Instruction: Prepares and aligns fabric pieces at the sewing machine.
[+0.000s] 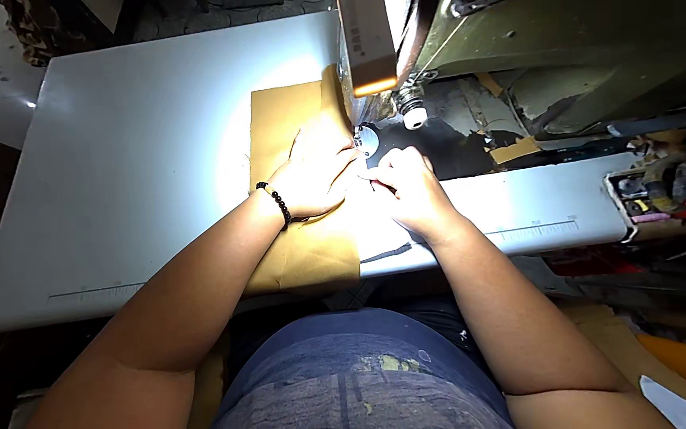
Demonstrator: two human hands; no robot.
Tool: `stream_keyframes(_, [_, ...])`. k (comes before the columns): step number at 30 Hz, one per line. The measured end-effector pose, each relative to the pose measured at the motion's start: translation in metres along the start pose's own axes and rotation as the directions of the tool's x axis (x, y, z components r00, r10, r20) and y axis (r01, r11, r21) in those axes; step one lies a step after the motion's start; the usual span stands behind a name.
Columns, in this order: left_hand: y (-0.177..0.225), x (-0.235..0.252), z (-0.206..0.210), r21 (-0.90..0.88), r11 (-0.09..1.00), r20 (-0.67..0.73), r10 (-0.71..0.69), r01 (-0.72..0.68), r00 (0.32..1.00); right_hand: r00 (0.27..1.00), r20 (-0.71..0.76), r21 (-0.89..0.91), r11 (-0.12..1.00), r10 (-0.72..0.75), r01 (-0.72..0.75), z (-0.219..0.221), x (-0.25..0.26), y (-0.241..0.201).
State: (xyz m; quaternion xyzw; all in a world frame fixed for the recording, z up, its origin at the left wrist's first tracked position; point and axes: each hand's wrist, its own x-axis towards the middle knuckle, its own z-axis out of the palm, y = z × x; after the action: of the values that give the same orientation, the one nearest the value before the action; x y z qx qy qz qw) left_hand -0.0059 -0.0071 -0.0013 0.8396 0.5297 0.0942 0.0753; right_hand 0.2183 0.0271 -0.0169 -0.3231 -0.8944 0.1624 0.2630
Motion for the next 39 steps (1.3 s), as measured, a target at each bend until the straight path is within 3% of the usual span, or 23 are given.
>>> stream_keyframes(18, [0.000, 0.005, -0.007, 0.005, 0.998, 0.027, -0.063, 0.063, 0.998, 0.984, 0.099, -0.054, 0.989, 0.146, -0.141, -0.007, 0.005, -0.008])
stream_keyframes(20, [0.019, -0.004, -0.014, 0.039, 0.993, 0.074, -0.118, 0.116, 0.990, 0.986, 0.077, 0.065, 0.986, 0.146, -0.152, -0.011, 0.002, -0.005])
stream_keyframes(23, [0.066, -0.046, -0.005, -0.143, 0.986, -0.131, -0.104, 0.085, 0.986, 0.976, 0.004, 0.250, 0.945, 0.216, -0.210, -0.021, -0.001, 0.005])
stream_keyframes(24, [0.083, -0.061, 0.001, -0.207, 0.975, -0.174, -0.123, 0.086, 0.977, 0.967, -0.002, 0.252, 0.936, 0.256, -0.247, -0.025, 0.003, 0.006])
stream_keyframes(27, [0.110, -0.094, 0.024, -0.277, 0.951, -0.086, -0.163, 0.134, 0.983, 0.933, 0.133, 0.125, 0.928, 0.335, -0.351, -0.034, 0.028, -0.001])
stream_keyframes(33, [0.104, -0.104, 0.035, -0.130, 0.991, -0.077, 0.027, -0.037, 0.997, 0.879, 0.116, 0.016, 0.884, 0.462, -0.467, -0.020, 0.060, 0.004])
stream_keyframes(37, [0.100, -0.110, 0.039, -0.042, 0.992, -0.125, 0.115, -0.121, 0.985, 0.713, 0.071, -0.110, 0.716, 0.698, -0.690, -0.075, 0.015, 0.037])
stream_keyframes(38, [0.099, -0.109, 0.041, -0.008, 0.991, -0.141, 0.128, -0.131, 0.982, 0.726, 0.035, -0.088, 0.726, 0.687, -0.682, -0.080, -0.002, 0.043])
stream_keyframes(39, [0.100, -0.109, 0.043, 0.030, 0.990, -0.150, 0.139, -0.136, 0.979, 0.785, -0.011, -0.058, 0.783, 0.620, -0.619, -0.078, -0.020, 0.043])
